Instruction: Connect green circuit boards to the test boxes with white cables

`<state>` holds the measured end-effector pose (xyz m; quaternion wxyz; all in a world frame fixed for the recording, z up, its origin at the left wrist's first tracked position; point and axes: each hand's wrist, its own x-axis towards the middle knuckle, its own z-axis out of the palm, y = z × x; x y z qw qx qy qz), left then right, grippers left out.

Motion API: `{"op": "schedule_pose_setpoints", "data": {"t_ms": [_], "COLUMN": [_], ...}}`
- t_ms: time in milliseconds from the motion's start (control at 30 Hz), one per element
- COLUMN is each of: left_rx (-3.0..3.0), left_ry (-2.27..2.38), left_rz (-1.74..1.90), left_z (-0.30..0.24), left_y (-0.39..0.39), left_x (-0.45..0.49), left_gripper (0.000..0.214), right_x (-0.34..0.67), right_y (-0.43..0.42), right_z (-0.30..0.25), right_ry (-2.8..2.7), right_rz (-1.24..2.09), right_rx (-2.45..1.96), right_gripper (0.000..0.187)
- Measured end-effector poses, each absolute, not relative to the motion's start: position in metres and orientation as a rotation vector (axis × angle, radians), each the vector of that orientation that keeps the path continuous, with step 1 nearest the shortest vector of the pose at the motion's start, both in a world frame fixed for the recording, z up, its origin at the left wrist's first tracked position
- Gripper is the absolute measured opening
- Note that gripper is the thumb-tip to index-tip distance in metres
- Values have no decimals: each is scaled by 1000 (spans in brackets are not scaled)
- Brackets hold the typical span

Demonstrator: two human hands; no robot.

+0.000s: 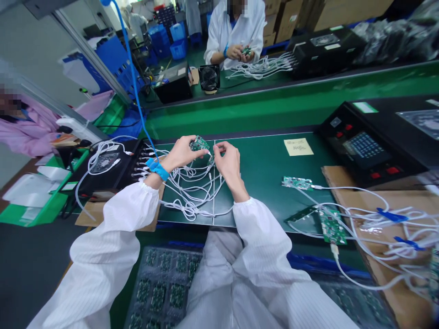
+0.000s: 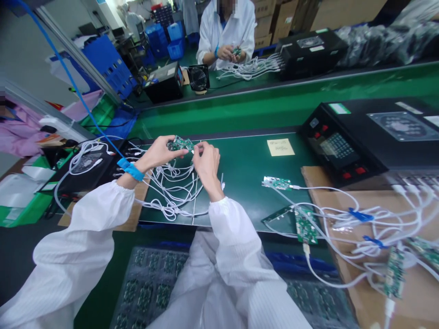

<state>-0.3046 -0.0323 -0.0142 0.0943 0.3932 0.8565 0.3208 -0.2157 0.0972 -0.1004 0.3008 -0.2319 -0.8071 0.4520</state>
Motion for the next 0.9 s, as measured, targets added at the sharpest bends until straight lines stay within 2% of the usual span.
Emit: {"op": "schedule_pose_setpoints", "data": {"t_ms": [100, 233, 400, 633, 900], "left_rx": [1006, 922, 951, 929, 890], "left_ry": [2374, 2105, 2170, 2369, 2358], "left_rz": [937, 569, 252, 162, 152], "left_z": [-2, 4, -10, -22, -23], "left_y": [-43, -50, -37, -28, -27], "left_x": [-295, -280, -266, -273, -270], "left_gripper": [34, 36, 34, 24, 20], "right_x": [-224, -231, -225, -210, -201], "right_y": [103, 109, 115, 123, 125], "right_z": [-103, -101, -93, -91, -101], "right_ry": [-2262, -2452, -2627, -2653, -2713], "right_rz": [1184, 1147, 1086, 1020, 941], "right_rx": [-666, -696, -711, -692, -762], "right_gripper": [32, 39, 41, 39, 40]}}
